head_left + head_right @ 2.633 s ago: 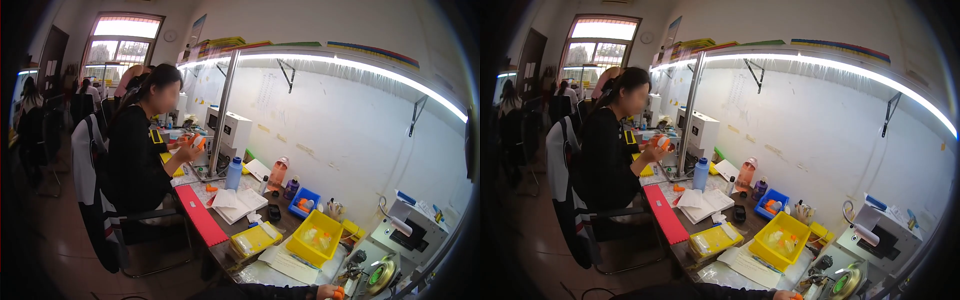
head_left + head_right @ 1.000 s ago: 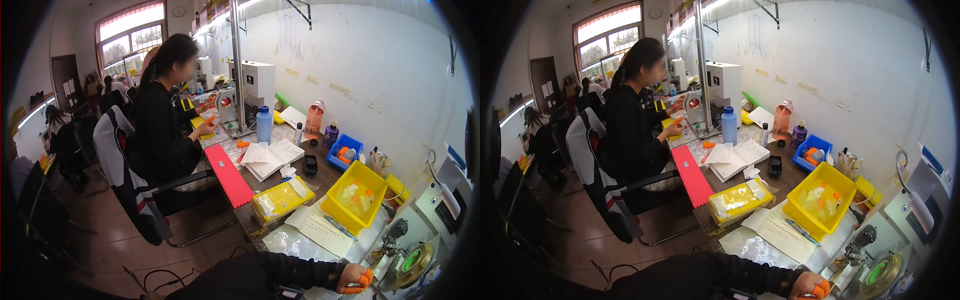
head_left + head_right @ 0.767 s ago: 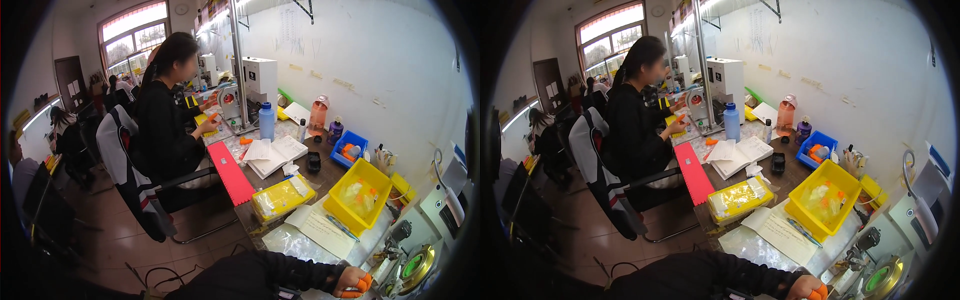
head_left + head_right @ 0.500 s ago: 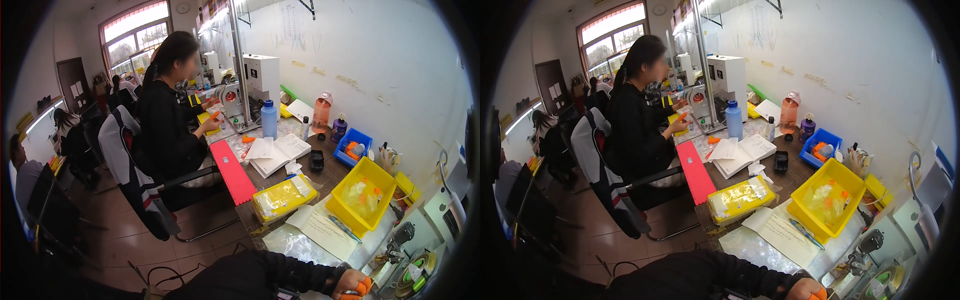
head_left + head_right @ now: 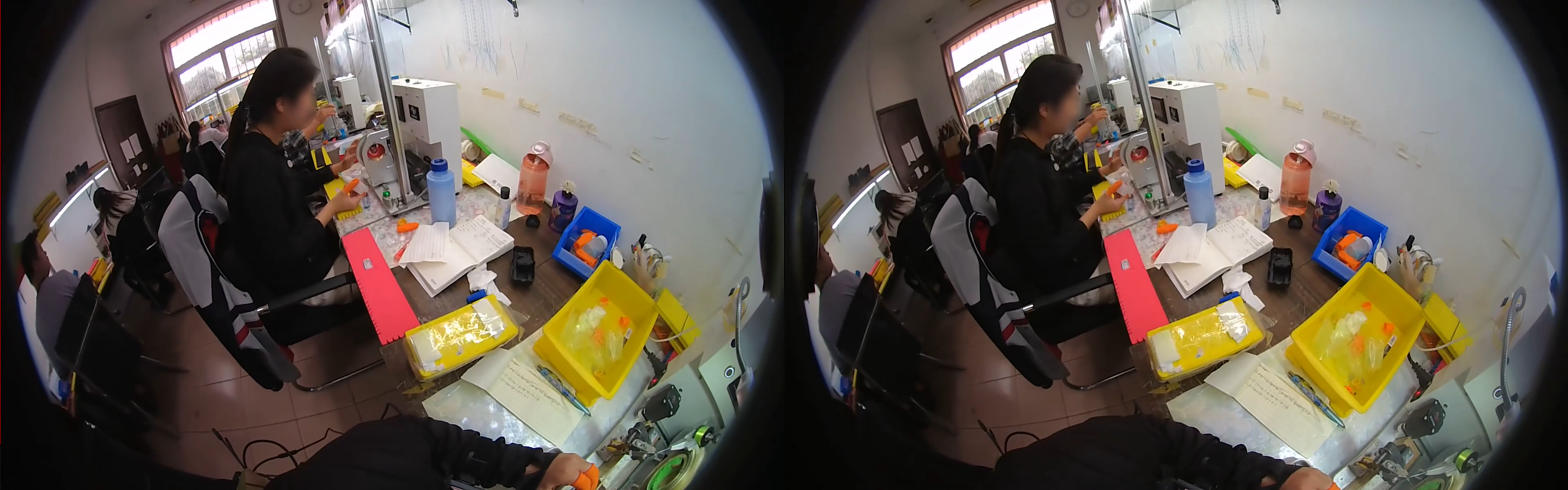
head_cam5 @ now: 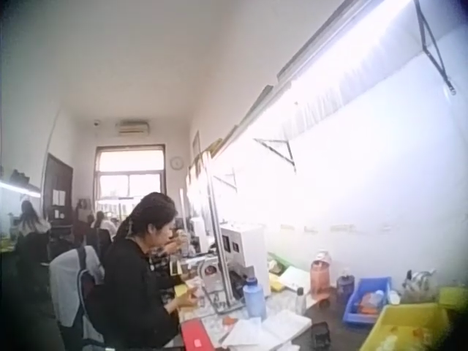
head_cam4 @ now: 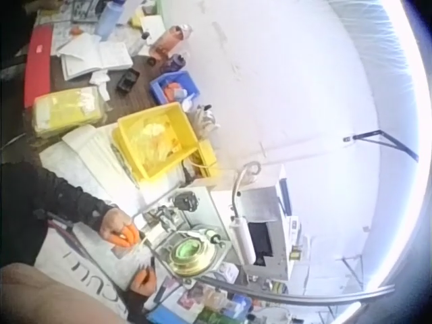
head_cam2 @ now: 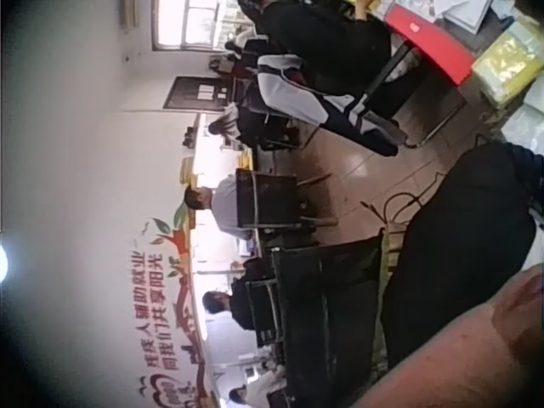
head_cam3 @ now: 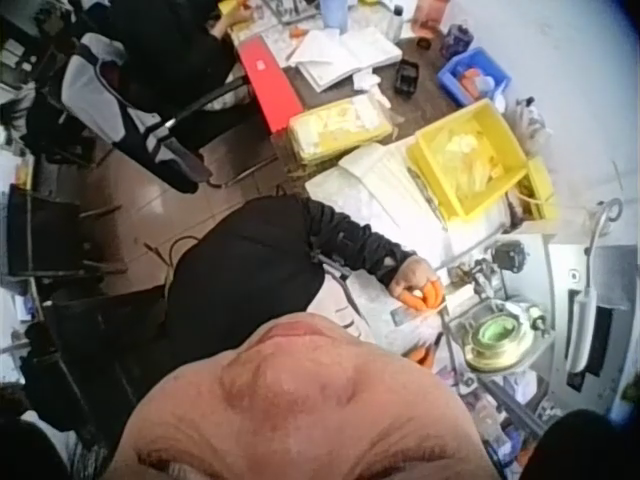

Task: The recorder uses various tools to assemble and glue small electronic or metal components onto a larger assembly fixture.

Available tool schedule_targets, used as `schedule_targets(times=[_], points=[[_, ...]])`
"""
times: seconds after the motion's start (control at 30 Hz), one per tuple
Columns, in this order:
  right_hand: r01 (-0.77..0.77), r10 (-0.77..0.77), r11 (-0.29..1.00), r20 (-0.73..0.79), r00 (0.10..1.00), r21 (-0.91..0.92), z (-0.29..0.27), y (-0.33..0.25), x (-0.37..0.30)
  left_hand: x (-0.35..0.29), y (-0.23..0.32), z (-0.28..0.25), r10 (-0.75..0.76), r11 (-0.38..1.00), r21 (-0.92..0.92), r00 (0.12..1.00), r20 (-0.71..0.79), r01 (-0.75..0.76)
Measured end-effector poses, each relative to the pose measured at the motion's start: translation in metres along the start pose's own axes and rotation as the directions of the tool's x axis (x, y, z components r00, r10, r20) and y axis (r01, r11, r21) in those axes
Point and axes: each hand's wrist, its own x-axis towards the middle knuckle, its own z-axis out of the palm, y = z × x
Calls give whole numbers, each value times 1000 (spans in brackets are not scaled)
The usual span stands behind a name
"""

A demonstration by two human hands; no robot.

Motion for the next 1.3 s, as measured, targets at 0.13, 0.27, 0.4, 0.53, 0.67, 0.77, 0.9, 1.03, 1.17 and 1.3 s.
schedule_targets(times=[0.13,0.27,0.4,0.53,0.67,0.77,0.9,1.03,1.17,1.3], points=[[23,-23,999,-27,999,28,3,0,1,1,-5,2,44,997,-58,999,3,-44],[52,-51,999,-59,997,14,4,1,4,2,-3,3,18,998,-54,1000,15,-17],[76,-75,997,-63,995,23,3,3,3,2,-7,3,17,997,-78,1000,0,-17],[65,-65,998,-15,998,-16,-2,7,6,2,-4,1,-64,998,-27,998,-11,64],[65,-64,998,16,998,-19,-3,14,12,5,-5,-5,-165,983,-90,985,-45,160],[62,-62,998,24,998,-6,0,20,11,8,-6,-10,-232,970,-93,971,-50,227],[49,-49,999,17,999,-6,-1,23,3,12,-4,-11,-313,941,-146,949,-36,305],[62,-62,998,11,998,0,0,28,-2,12,-3,-10,-309,939,-173,950,-44,297],[84,-84,996,-11,996,1,2,32,-5,13,5,-3,-282,935,-233,959,-32,267],[117,-117,993,-38,992,5,5,35,-6,35,23,0,-170,914,-368,985,35,171]])
